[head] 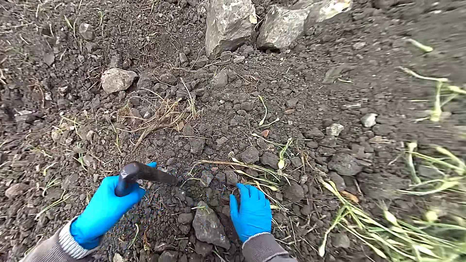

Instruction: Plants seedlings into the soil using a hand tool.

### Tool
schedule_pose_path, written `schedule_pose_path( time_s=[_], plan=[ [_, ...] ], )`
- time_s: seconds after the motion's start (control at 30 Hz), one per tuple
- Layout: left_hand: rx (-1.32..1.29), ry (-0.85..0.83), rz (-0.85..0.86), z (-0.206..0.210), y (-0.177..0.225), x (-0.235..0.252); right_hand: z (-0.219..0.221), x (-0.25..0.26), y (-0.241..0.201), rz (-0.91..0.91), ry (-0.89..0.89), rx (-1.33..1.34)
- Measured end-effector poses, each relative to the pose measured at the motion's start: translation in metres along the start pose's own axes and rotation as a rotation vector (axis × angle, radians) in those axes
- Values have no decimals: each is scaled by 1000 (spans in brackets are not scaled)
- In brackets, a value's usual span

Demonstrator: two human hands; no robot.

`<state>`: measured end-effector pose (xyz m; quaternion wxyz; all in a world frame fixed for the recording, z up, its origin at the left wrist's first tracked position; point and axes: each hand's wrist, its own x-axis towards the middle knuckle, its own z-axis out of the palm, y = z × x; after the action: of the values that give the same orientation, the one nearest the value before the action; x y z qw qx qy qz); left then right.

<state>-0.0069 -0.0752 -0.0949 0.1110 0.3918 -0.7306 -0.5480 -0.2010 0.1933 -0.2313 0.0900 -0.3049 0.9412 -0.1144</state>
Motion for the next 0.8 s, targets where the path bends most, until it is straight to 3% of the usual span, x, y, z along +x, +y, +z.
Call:
schedule_pose_path(
  time_s=[0.07, 0.13, 0.17, 0.23, 0.33, 0.43, 0.57, 0.63, 0.7, 0.8],
  plan=[
    [-73, 42, 124, -1, 20, 5, -17, 5, 29, 246, -219, -88],
    [-25, 54, 140, 7, 23, 23, -30, 12, 42, 323, -409, -110],
    [69, 31, 93, 12, 17, 36, -34, 12, 42, 296, -405, -102],
    [299, -104, -38, 17, 7, 58, -35, 5, 36, 150, -226, -32],
    [379, -203, -124, 13, 22, 79, -26, 0, 12, -60, -42, 180],
    [316, -175, 9, -1, 66, 77, -23, 13, -17, -154, -195, 239],
    [273, -116, 151, -7, 113, 65, -24, 44, -53, -90, -263, 327],
    [350, -150, 51, 10, 81, 83, -24, 61, -68, -107, -198, 333],
    [381, -197, -101, 29, 18, 104, -26, 80, -85, -161, -137, 300],
    [264, -179, -195, 27, -30, 101, -31, 108, -117, -244, -214, 183]
  ],
)
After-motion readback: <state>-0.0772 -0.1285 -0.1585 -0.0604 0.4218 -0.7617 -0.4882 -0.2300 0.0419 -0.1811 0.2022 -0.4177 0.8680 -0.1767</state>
